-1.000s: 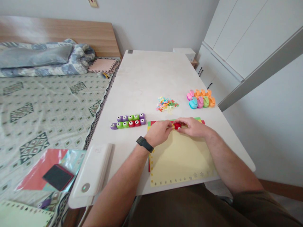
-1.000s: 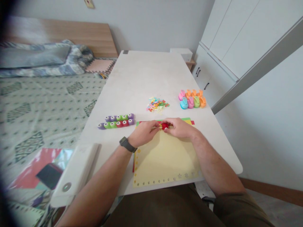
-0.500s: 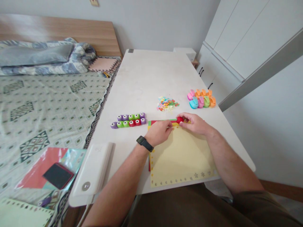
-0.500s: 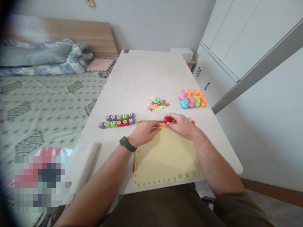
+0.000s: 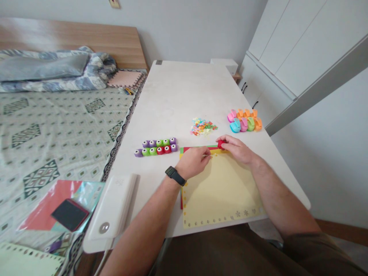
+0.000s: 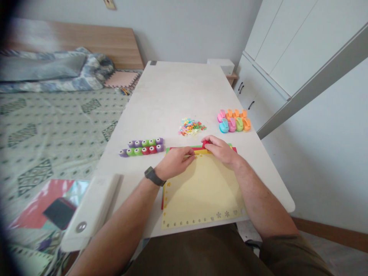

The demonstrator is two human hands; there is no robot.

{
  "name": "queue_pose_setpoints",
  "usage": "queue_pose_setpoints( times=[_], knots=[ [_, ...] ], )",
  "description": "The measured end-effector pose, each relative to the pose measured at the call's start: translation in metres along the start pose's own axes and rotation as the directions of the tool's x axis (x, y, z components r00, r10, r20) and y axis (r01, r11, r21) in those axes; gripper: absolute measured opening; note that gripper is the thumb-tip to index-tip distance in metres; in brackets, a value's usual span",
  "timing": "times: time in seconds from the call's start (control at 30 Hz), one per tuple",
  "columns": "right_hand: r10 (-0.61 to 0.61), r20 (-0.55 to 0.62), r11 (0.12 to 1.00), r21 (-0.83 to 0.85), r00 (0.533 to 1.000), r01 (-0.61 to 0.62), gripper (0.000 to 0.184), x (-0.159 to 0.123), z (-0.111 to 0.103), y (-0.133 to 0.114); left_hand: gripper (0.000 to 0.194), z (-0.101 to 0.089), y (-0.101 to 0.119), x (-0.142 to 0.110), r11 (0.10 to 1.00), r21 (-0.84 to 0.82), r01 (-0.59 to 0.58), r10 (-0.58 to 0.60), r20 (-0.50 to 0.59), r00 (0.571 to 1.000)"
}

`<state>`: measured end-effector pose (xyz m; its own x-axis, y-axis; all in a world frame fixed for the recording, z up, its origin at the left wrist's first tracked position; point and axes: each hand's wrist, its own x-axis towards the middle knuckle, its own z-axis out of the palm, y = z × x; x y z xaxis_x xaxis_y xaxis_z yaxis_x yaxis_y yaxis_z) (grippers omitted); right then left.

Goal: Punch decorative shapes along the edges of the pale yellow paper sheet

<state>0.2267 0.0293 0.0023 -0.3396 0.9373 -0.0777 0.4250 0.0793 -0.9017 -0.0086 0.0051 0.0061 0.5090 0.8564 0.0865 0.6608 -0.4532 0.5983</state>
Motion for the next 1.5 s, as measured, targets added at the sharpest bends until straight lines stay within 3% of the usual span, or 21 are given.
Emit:
queue_pose_setpoints(
  times=[0.33, 0.63, 1.0, 1.5],
  knots=[
    [-0.088, 0.043, 0.939, -0.329, 0.995, 0.097, 0.020, -0.004, -0.001, -0.010, 0.016, -0.003, 0.005, 0.000, 0.999, -0.036, -0.038, 0.037, -0.018, 0.999],
    [-0.103, 0.135, 0.915, -0.376, 0.986, 0.147, 0.021, 0.000, -0.006, -0.004, 0.018, -0.004, 0.008, 0.000, 0.994, 0.045, -0.102, 0.104, -0.042, 0.994],
    [-0.054, 0.159, 0.915, -0.388, 0.986, 0.113, 0.021, -0.001, -0.008, -0.003, 0.019, -0.008, 0.013, 0.001, 0.983, 0.121, -0.139, 0.141, -0.013, 0.990],
    [-0.068, 0.169, 0.913, -0.388, 0.983, 0.130, 0.018, 0.002, -0.003, 0.004, 0.017, 0.011, 0.010, 0.004, 0.950, 0.228, -0.211, 0.229, -0.052, 0.972]
  ],
)
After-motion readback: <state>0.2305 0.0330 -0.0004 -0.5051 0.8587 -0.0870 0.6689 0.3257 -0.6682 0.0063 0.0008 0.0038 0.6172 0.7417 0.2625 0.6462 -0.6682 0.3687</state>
